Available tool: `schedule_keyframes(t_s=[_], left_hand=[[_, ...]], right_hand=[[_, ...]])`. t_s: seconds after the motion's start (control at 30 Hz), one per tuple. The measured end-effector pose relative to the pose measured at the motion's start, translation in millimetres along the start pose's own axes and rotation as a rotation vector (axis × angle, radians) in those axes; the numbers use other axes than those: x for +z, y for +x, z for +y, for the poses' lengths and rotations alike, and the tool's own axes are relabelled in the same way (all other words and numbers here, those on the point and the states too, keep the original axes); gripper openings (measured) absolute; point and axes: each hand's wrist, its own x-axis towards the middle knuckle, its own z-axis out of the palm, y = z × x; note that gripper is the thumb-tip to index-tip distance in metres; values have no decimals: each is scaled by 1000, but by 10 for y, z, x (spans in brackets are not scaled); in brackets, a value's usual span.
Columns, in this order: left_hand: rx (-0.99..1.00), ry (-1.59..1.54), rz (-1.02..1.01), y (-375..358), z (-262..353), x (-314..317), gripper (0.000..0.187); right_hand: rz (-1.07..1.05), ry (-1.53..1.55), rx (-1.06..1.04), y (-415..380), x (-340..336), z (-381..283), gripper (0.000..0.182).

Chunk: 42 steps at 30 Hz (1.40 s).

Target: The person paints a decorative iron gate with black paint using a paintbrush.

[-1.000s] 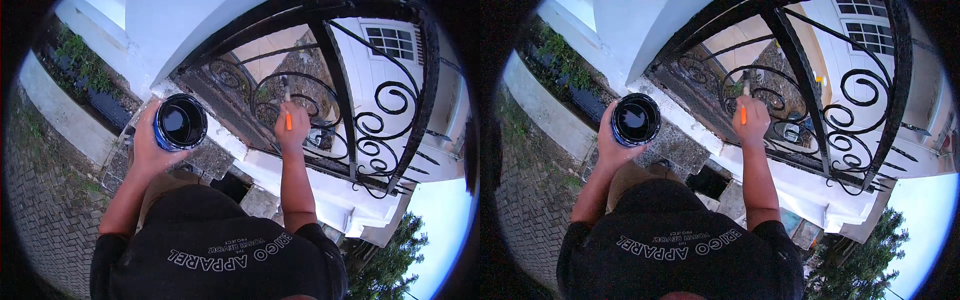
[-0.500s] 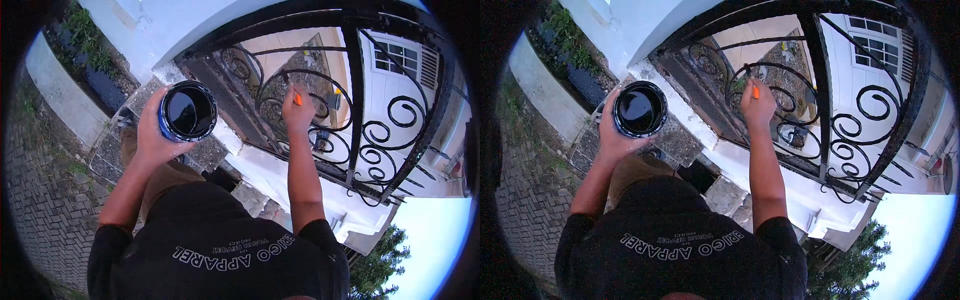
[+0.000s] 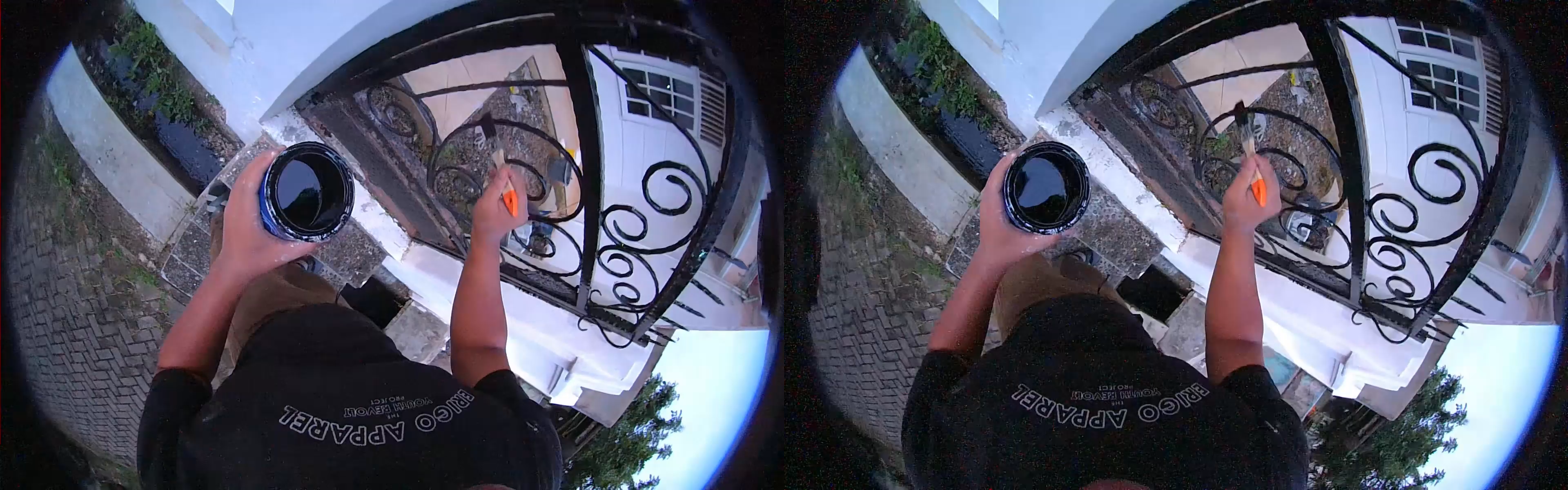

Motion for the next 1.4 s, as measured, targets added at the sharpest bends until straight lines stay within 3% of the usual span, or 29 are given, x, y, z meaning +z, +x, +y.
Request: schedule_keyframes(t_s=[0.03,0.1,0.13,0.23,0.27,0.3,0.4,0.47,0.5,0.57,0.63,0.7,0.77,0.8,0.93,1.03,1.1,1.2,1.27,1.3,1.4], left_hand=[[7,7,-18,-4,10,-22,105],[31,-21,-79,34,52,-87,111],[74,-28,-70,47,81,-102,111],[49,-24,-90,91,157,-168,111],[29,30,-111,97,198,-215,114],[48,54,-144,101,234,-218,114],[-46,-45,-113,177,337,-264,122],[-21,-39,-138,206,381,-291,122],[-25,-70,-134,225,385,-301,122],[-4,-5,-227,280,400,-321,124],[-8,-96,-140,279,391,-292,121],[5,-34,-193,306,460,-271,125],[3,-3,-201,329,517,-263,128],[-1,0,-206,308,490,-269,131],[4,97,-253,339,479,-304,136],[58,131,-283,354,486,-320,137],[56,186,-308,371,476,-338,137],[51,170,-352,416,521,-317,137],[87,192,-358,439,565,-301,137],[99,195,-369,449,576,-286,137],[35,115,-383,466,546,-318,136]], right_hand=[[14,-3,14,13,-20,-17,13],[77,44,240,81,-24,-44,14],[253,135,313,37,11,-28,12],[321,173,351,-91,171,19,10],[246,110,264,-159,279,29,7],[180,-133,14,-235,359,60,6],[270,-50,88,-378,499,-93,6],[210,-113,80,-472,396,61,7],[319,-9,232,-539,449,217,7],[385,4,292,-686,598,434,7],[253,18,221,-705,632,141,8],[294,-7,294,-687,663,14,11],[571,788,810,-632,720,47,16],[654,995,842,-636,768,118,20],[765,791,1085,-981,884,548,19],[810,779,1029,-841,850,436,18],[797,994,918,-564,747,176,19],[843,1057,912,-550,765,312,19],[787,874,1152,-909,859,743,19],[795,731,1160,-974,802,770,16],[683,345,918,-1019,819,715,15]])
